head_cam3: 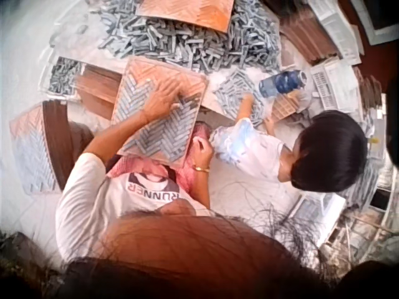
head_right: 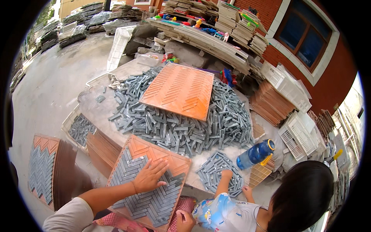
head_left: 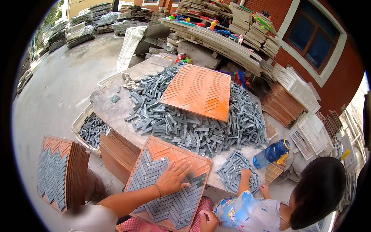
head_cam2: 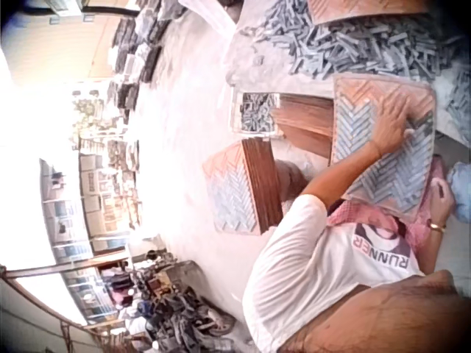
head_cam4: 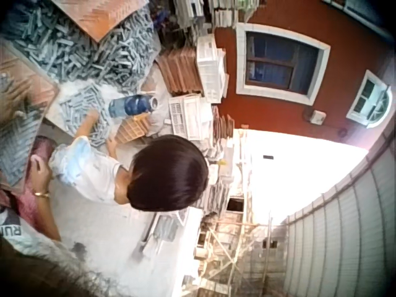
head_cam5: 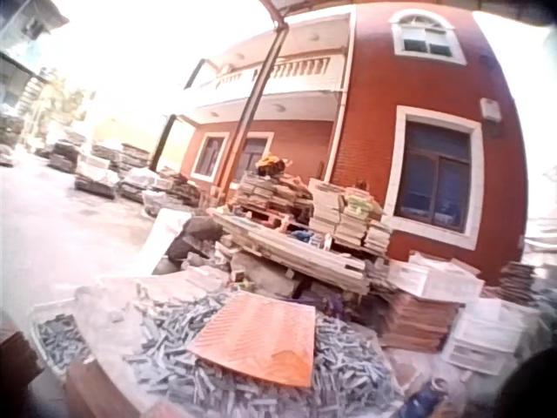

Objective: The person arranges small rectangular tiles on a flat board to form a herringbone pattern. They pick tiles from a nearby pile, place them one by one, and occasionally adjust the board's position. A child is present nearby but does not assist with the task.

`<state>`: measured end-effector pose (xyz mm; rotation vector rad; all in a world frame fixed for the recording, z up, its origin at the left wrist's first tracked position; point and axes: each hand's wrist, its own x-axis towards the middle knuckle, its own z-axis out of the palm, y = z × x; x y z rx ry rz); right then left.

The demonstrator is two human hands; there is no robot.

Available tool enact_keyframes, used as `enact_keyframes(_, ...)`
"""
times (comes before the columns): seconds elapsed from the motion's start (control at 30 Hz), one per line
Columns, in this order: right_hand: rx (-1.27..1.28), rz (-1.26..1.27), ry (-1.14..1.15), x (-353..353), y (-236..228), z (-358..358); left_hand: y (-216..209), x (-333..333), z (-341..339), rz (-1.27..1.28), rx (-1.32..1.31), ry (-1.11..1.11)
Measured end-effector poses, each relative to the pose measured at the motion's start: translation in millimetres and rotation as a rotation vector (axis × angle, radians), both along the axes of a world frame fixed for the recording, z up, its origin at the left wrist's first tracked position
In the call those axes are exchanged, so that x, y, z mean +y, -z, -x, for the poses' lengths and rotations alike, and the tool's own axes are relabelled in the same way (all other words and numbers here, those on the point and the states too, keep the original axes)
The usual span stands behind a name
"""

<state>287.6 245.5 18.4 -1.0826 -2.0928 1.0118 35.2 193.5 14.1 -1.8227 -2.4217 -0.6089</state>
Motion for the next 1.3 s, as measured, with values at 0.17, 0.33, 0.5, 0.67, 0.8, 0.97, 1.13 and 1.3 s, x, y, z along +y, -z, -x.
enact_keyframes(0.17, 0.048, 0.039, -0.022, -0.6, -8.1, -3.4, 19.8, 12.4, -12.9, 0.064, -0.018, 0.019)
enact_keyframes(0.33, 0.109, -0.112, -0.046, 5.6, 24.2, -4.5, 19.1, 18.0, -16.0, 0.092, 0.048, 0.040)
enact_keyframes(0.5, 0.173, -0.116, -0.085, 3.9, 21.3, 0.8, 21.1, 6.9, -26.4, 0.107, 0.073, 0.049)
enact_keyframes(0.67, 0.192, -0.132, -0.037, 7.6, 24.1, -5.7, 20.3, -1.7, -39.5, 0.134, 0.064, 0.089)
enact_keyframes(0.8, 0.181, -0.178, -0.034, 11.1, 20.0, -6.5, 18.4, -9.3, -49.4, 0.151, 0.040, 0.116)
enact_keyframes(0.97, 0.051, -0.136, -0.122, 9.4, 28.2, -15.8, 24.7, -24.4, -73.0, 0.170, -0.039, 0.228)
enact_keyframes(1.13, 0.052, 0.112, 0.066, 2.4, 40.0, -6.9, 33.0, -32.3, -76.8, 0.145, -0.030, 0.218)
enact_keyframes(1.3, 0.274, 0.350, -0.053, 3.2, 58.6, 12.9, 43.8, -35.5, -81.7, 0.077, -0.076, 0.342)
